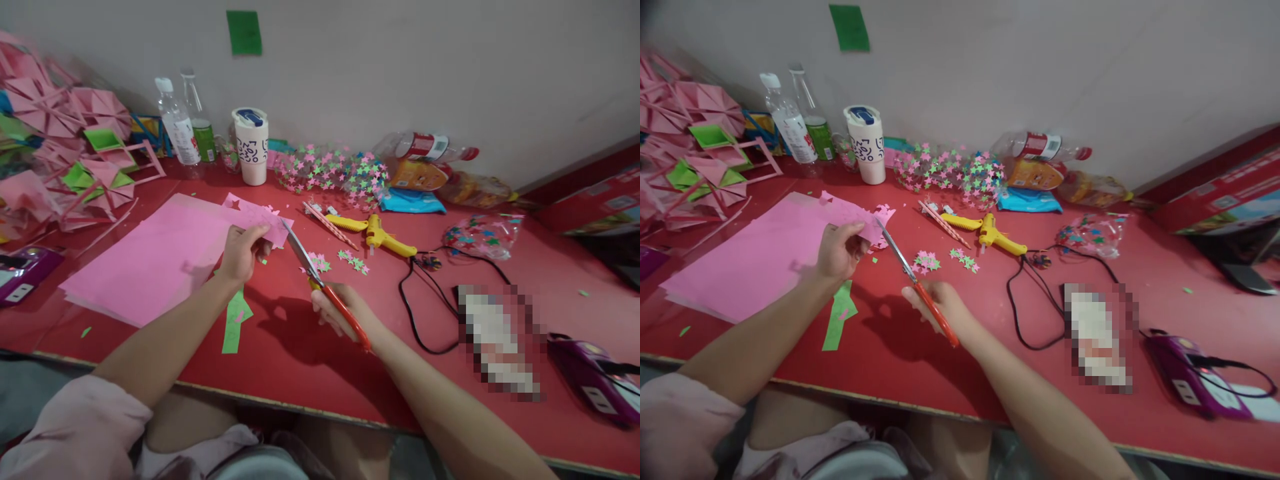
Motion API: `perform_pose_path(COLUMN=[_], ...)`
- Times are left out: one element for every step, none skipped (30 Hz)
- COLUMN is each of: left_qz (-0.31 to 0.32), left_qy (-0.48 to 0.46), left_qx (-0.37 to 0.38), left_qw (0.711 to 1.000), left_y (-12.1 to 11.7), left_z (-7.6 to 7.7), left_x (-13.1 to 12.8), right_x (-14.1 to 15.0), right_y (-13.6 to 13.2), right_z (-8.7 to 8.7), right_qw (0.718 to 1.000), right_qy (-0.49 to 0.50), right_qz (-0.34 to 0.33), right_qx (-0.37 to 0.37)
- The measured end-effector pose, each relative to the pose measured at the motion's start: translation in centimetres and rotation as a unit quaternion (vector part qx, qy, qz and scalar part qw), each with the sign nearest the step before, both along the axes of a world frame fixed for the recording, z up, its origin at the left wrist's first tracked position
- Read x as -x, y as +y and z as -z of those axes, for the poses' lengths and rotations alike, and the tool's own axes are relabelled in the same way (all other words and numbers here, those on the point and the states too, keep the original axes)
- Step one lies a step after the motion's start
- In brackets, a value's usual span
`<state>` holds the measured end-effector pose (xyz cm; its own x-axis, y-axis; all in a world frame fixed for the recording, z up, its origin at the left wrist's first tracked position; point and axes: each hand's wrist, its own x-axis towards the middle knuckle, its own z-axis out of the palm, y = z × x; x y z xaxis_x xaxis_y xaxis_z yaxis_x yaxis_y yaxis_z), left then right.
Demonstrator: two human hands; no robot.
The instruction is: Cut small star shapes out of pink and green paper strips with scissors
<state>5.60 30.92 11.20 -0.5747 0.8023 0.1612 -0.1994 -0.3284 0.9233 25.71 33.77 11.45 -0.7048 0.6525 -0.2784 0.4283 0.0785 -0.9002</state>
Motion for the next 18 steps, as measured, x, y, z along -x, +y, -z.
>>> perform_pose_path(left_qz=[0.002, 0.006, 0.011, 0.016, 0.021, 0.025, 0.026, 0.026, 0.025, 0.023, 0.020, 0.019, 0.018, 0.016, 0.014, 0.011, 0.008, 0.005], left_qy=[0.006, 0.012, 0.018, 0.023, 0.026, 0.029, 0.030, 0.030, 0.032, 0.036, 0.042, 0.049, 0.055, 0.060, 0.063, 0.065, 0.068, 0.072], left_qx=[0.004, 0.007, 0.010, 0.010, 0.009, 0.005, -0.001, -0.007, -0.012, -0.013, -0.010, -0.004, 0.004, 0.011, 0.016, 0.019, 0.020, 0.020], left_qw=[1.000, 1.000, 1.000, 1.000, 0.999, 0.999, 0.999, 0.999, 0.999, 0.999, 0.999, 0.999, 0.998, 0.998, 0.998, 0.998, 0.997, 0.997], left_y=[0.0, 0.0, -0.1, -0.1, -0.2, -0.2, -0.3, -0.3, -0.4, -0.4, -0.4, -0.5, -0.5, -0.6, -0.6, -0.6, -0.7, -0.7], left_z=[0.0, 0.1, 0.1, 0.2, 0.4, 0.5, 0.7, 0.8, 1.0, 1.1, 1.3, 1.4, 1.4, 1.5, 1.5, 1.5, 1.5, 1.5], left_x=[-0.1, -0.2, -0.4, -0.6, -0.8, -1.0, -1.2, -1.4, -1.6, -1.8, -2.0, -2.1, -2.3, -2.5, -2.6, -2.7, -2.7, -2.7], right_x=[0.0, 0.0, 0.1, 0.1, 0.1, 0.2, 0.2, 0.2, 0.3, 0.3, 0.3, 0.3, 0.4, 0.4, 0.4, 0.4, 0.4, 0.4], right_y=[0.0, 0.0, 0.0, 0.0, 0.0, -0.1, -0.2, -0.3, -0.4, -0.5, -0.6, -0.8, -0.9, -1.0, -1.1, -1.2, -1.2, -1.2], right_z=[0.1, 0.2, 0.3, 0.4, 0.4, 0.5, 0.6, 0.6, 0.6, 0.6, 0.6, 0.6, 0.6, 0.6, 0.6, 0.7, 0.7, 0.7], right_qw=[1.000, 1.000, 1.000, 0.999, 0.999, 0.998, 0.997, 0.996, 0.996, 0.996, 0.995, 0.995, 0.995, 0.995, 0.995, 0.995, 0.995, 0.995], right_qy=[0.002, 0.007, 0.015, 0.028, 0.041, 0.054, 0.064, 0.069, 0.072, 0.074, 0.075, 0.078, 0.079, 0.080, 0.078, 0.076, 0.073, 0.070], right_qz=[0.000, 0.000, -0.002, -0.005, -0.009, -0.014, -0.019, -0.021, -0.019, -0.014, -0.010, -0.005, 0.000, 0.006, 0.012, 0.018, 0.023, 0.027], right_qx=[0.008, 0.015, 0.022, 0.027, 0.032, 0.036, 0.040, 0.045, 0.049, 0.054, 0.059, 0.063, 0.066, 0.068, 0.068, 0.067, 0.066, 0.065])
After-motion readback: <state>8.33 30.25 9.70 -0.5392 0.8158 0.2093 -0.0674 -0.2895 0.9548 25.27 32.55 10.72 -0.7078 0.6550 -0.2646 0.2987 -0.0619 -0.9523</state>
